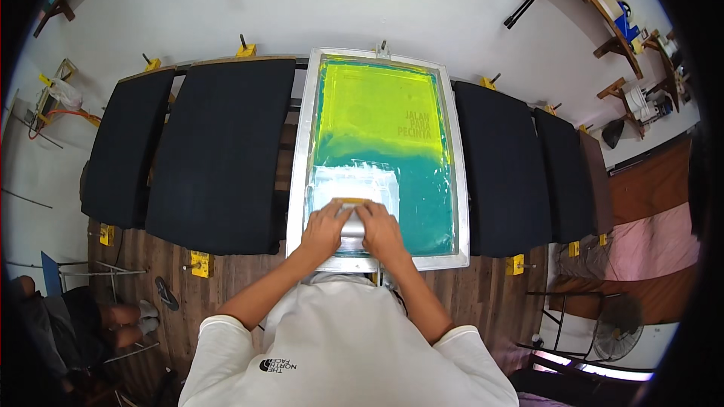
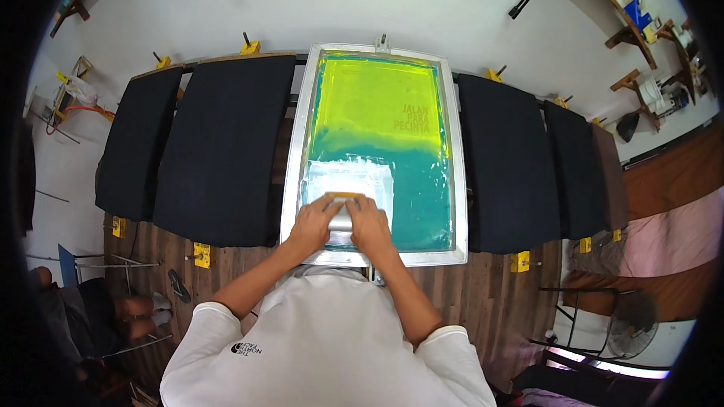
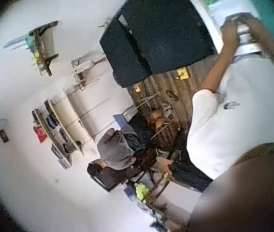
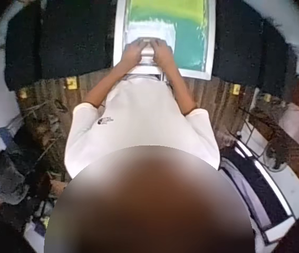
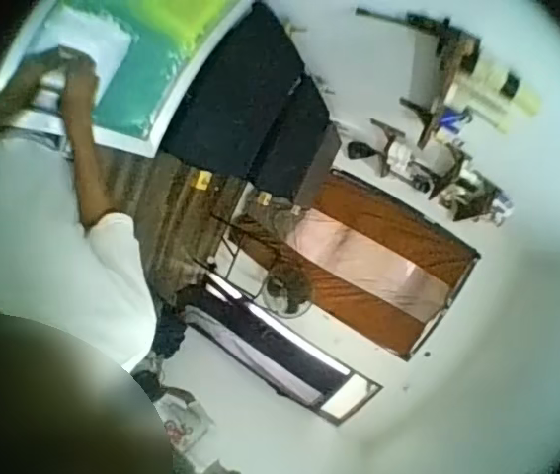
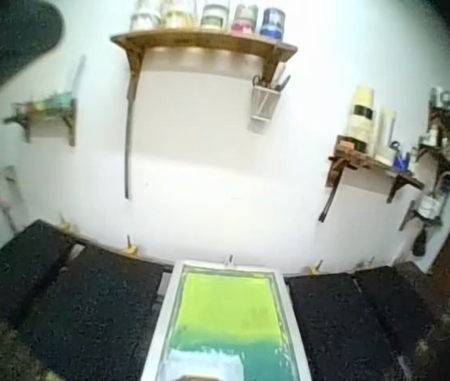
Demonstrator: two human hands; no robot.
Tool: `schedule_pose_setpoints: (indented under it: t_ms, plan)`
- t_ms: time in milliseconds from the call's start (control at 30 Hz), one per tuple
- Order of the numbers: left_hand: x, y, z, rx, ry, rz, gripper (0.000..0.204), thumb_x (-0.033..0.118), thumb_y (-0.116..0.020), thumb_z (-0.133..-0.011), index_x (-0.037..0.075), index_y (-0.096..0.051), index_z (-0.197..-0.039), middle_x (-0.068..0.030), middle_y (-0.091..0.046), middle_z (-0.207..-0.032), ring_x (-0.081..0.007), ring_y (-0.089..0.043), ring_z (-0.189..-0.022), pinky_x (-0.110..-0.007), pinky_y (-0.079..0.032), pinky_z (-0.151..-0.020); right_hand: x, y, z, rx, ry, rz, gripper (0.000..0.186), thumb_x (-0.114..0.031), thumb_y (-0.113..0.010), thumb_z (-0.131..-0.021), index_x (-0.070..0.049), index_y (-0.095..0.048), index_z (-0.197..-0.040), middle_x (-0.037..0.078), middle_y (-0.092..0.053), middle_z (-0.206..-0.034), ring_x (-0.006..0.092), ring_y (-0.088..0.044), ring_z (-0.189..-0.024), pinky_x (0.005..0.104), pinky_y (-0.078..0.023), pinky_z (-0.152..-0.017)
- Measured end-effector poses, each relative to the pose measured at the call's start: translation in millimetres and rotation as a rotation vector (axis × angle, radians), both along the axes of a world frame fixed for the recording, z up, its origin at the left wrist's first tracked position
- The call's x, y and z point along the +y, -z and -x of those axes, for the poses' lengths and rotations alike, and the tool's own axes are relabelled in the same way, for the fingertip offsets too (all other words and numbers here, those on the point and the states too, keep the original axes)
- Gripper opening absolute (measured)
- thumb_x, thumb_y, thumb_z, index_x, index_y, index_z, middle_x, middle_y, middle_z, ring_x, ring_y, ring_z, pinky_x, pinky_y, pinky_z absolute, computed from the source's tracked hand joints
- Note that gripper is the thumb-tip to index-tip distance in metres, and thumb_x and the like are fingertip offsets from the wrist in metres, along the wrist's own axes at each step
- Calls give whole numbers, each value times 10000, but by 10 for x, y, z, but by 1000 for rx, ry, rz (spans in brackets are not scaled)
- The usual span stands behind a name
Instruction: Applying ink to a t-shirt using a screen printing frame and a squeegee.
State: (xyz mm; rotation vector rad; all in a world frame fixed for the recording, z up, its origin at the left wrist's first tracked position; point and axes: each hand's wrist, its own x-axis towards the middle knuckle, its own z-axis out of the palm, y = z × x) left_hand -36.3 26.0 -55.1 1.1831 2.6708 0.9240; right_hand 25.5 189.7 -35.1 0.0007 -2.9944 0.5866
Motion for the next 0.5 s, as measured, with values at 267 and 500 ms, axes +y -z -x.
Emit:
schedule_pose_setpoints:
  t_ms: [267, 500]
  plan:
    - [100, -425, 245, -102, 19, -16, 485, -97, -619, -664, -10, -664, -1140, -242, -663, -1118, -413, -644, -1000, -452, -529, -886, 77, -341, 226, -170, 3, -7, 365, -13, -655, -727, -63, -636, -1089, 118, -634, -1067, 325, -611, -1018, 485, -526, -767]
    - [60, -182, 154, -40, 36, -8, 558, -124, -647, -635, -12, -646, -1182, -274, -604, -1242, -421, -616, -1087, -455, -523, -924, 38, -87, 57, 21, 34, 26, 425, 10, -676, -683, -46, -624, -1101, 124, -624, -1114, 323, -599, -1047, 470, -530, -762]
